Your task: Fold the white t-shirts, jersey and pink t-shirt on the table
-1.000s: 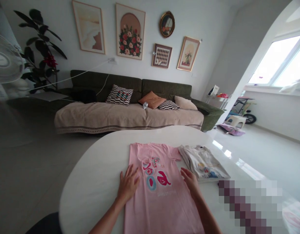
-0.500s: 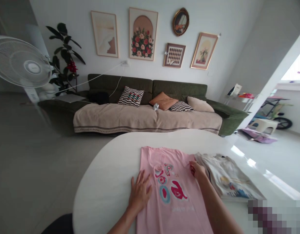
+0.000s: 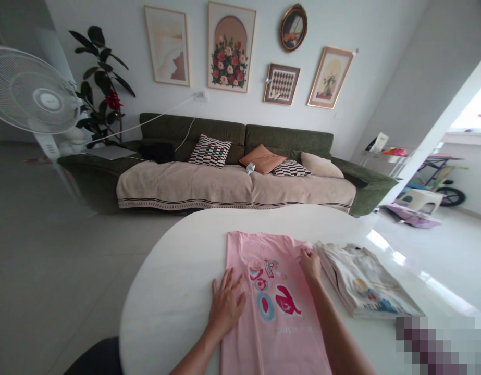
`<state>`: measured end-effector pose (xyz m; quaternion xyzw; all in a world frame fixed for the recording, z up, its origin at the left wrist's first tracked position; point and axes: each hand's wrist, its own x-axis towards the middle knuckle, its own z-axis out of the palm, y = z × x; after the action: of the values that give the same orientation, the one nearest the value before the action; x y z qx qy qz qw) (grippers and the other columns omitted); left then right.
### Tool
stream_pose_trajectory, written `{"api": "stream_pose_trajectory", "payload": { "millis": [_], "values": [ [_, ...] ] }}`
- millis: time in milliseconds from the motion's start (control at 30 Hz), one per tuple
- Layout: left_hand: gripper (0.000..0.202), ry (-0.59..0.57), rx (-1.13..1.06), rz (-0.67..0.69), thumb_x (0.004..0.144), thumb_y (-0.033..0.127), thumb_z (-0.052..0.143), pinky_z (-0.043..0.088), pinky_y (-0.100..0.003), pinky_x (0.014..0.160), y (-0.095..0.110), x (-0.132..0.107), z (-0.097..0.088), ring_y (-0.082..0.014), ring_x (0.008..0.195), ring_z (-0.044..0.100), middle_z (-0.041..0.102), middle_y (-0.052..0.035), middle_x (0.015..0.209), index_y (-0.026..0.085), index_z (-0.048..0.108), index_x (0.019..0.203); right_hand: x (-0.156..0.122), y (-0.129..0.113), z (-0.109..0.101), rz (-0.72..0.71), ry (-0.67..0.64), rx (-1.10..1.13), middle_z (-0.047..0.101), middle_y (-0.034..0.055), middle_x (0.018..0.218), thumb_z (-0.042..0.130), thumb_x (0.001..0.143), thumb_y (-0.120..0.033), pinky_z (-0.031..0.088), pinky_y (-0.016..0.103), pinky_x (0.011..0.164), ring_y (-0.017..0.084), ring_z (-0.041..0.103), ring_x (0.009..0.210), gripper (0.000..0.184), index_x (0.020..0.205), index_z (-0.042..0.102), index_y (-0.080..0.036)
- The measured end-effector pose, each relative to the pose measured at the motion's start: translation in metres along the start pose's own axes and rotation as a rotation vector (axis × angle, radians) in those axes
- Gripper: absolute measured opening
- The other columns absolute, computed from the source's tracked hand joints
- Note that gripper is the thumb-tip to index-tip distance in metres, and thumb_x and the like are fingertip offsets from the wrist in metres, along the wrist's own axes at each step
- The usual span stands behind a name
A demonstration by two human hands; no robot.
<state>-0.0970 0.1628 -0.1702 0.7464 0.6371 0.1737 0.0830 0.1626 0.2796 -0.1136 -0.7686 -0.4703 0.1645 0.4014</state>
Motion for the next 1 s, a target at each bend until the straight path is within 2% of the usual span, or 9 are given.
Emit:
{"api": "stream_pose_trajectory", "payload": {
  "millis": [167,233,333,467,567,667,767,900,1000],
  "values": [
    [0.048,0.003,0.021,0.003,0.090,0.040,0.030,0.013,-0.055,0.106,0.001,-0.001,0.000,-0.0216,0.136,0.017,0.023,-0.0019,0.149,0.033,0.030,0.137,-0.056,-0.044,0.038,-0.285,-0.135,-0.250,0.058,0.0077,0.100,0.031,0.093,-0.033,0.044,0.029,0.070,0.016,0.060,0.082,0.034,0.119,0.049,-0.021],
    [0.047,0.001,0.031,0.001,0.090,0.041,0.030,0.013,-0.055,0.106,0.001,0.000,0.001,-0.0221,0.136,0.017,0.023,-0.0025,0.149,0.033,0.031,0.136,-0.078,-0.054,0.057,-0.360,-0.211,-0.336,0.058,0.0085,0.102,0.034,0.092,-0.029,0.043,0.028,0.068,0.017,0.061,0.081,0.033,0.121,0.049,-0.023],
    [0.048,0.001,0.030,-0.004,0.090,0.042,0.030,0.014,-0.054,0.106,0.001,0.000,0.001,-0.0227,0.136,0.018,0.021,-0.0032,0.149,0.033,0.031,0.137,-0.097,-0.056,0.078,-0.408,-0.299,-0.432,0.060,0.0064,0.100,0.044,0.089,-0.028,0.046,0.030,0.068,0.016,0.060,0.080,0.026,0.111,0.054,-0.018],
    [0.048,0.006,0.030,-0.003,0.090,0.042,0.030,0.014,-0.053,0.106,0.000,0.000,0.001,-0.0233,0.136,0.019,0.023,-0.0036,0.149,0.033,0.031,0.137,-0.100,-0.053,0.085,-0.421,-0.315,-0.471,0.059,0.0046,0.103,0.048,0.089,-0.035,0.049,0.035,0.074,0.015,0.059,0.084,0.027,0.108,0.053,-0.016],
    [0.048,-0.002,0.041,0.004,0.090,0.041,0.029,0.014,-0.053,0.106,0.000,0.000,0.000,-0.0226,0.136,0.019,0.025,-0.0036,0.148,0.032,0.030,0.137,-0.102,-0.052,0.080,-0.465,-0.350,-0.446,0.059,0.0069,0.104,0.044,0.090,-0.028,0.048,0.032,0.074,0.016,0.059,0.085,0.024,0.109,0.054,-0.016],
    [0.048,-0.004,0.048,0.000,0.090,0.041,0.029,0.015,-0.054,0.106,0.000,-0.001,-0.001,-0.0228,0.136,0.019,0.026,-0.0036,0.148,0.032,0.030,0.137,-0.112,-0.046,0.064,-0.551,-0.427,-0.374,0.059,0.0079,0.106,0.045,0.086,-0.023,0.046,0.026,0.073,0.017,0.061,0.087,0.031,0.116,0.052,-0.019],
    [0.048,-0.008,0.043,0.016,0.090,0.041,0.029,0.016,-0.054,0.105,0.001,-0.001,-0.002,-0.0225,0.136,0.017,0.025,-0.0027,0.148,0.032,0.030,0.137,-0.123,-0.022,0.028,-0.582,-0.452,-0.291,0.060,0.0061,0.106,0.043,0.085,-0.027,0.046,0.024,0.076,0.015,0.061,0.088,0.036,0.120,0.050,-0.021],
    [0.048,-0.081,0.022,-0.027,0.088,0.034,0.035,0.013,-0.054,0.106,0.002,0.003,-0.005,-0.0215,0.136,0.016,0.023,-0.0022,0.149,0.031,0.032,0.136,-0.135,0.046,-0.046,-0.498,-0.398,-0.257,0.061,0.0093,0.101,0.034,0.086,-0.035,0.047,0.028,0.079,0.018,0.062,0.086,0.035,0.108,0.056,-0.018],
    [0.048,-0.131,-0.011,-0.065,0.084,0.029,0.041,0.017,-0.058,0.103,0.004,0.011,-0.011,-0.0245,0.134,0.023,0.028,-0.0053,0.147,0.030,0.039,0.132,-0.148,0.102,-0.097,-0.381,-0.325,-0.256,0.063,0.0093,0.098,0.044,0.080,-0.044,0.048,0.033,0.080,0.022,0.062,0.090,0.034,0.104,0.056,-0.023]
  ]
}}
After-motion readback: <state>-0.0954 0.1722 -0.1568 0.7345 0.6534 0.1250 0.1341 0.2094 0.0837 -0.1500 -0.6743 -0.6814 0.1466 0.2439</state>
